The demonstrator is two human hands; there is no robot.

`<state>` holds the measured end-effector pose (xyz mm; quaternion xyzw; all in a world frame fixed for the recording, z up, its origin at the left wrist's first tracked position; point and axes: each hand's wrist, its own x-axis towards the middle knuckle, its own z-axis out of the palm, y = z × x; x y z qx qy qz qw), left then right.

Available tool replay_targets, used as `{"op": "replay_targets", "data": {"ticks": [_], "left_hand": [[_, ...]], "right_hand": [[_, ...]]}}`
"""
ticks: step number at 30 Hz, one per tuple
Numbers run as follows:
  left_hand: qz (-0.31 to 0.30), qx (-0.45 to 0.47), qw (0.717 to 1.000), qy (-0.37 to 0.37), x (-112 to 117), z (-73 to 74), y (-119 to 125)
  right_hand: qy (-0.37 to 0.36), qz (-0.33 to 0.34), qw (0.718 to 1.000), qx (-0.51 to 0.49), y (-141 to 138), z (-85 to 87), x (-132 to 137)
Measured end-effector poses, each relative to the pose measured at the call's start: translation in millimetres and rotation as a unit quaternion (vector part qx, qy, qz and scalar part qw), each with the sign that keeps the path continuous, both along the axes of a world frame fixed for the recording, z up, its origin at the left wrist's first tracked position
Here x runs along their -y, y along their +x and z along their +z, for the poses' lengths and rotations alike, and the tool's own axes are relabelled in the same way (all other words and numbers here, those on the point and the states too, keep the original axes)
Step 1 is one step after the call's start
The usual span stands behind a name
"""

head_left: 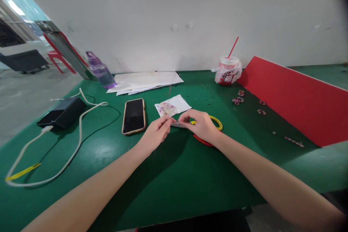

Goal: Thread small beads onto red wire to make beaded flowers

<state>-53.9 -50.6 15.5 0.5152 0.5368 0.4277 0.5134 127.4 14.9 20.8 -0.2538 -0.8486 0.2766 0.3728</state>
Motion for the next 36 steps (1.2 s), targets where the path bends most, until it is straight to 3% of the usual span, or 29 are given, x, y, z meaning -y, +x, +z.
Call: {"op": "replay_targets", "data": {"ticks": [4, 10, 15, 19, 23, 27, 32, 34, 36], "left_hand": [[-0.033, 0.004, 0.999, -0.024, -4, -0.6, -6], [-0.014, -0.038, 0.999, 0.007, -7, -0.6, -9], [-0.022, -0.09, 0.995, 0.028, -8, 1.2, -11], [0.002, -0.157, 0.984, 0.086, -10, 15.5, -18], [0.029, -0.215, 0.968, 0.125, -12, 37.7, -26], [0.03, -0.366, 0.919, 0.147, -18, 39.0, -31], [0.038, -0.409, 0.891, 0.191, -22, 21.7, -35], [0.031, -0.475, 0.835, 0.277, -9, 23.3, -33], [0.001, -0.514, 0.8, 0.309, 14, 29.2, -27]], "right_hand": [[0.037, -0.024, 0.999, 0.01, 6, -3.1, -12], [0.057, -0.066, 0.996, 0.012, 12, -6.1, -21], [0.092, -0.039, 0.995, 0.022, 15, -6.3, -21], [0.157, -0.027, 0.987, 0.018, 26, 2.8, -19], [0.185, -0.045, 0.982, -0.002, 38, 15.3, 0], [0.128, 0.02, 0.989, 0.078, 37, 17.0, 33], [0.122, 0.101, 0.963, 0.216, 25, 12.8, 61], [0.122, 0.102, 0.962, 0.223, 24, 15.4, 65], [0.117, 0.09, 0.968, 0.205, 26, 20.1, 64]]}}
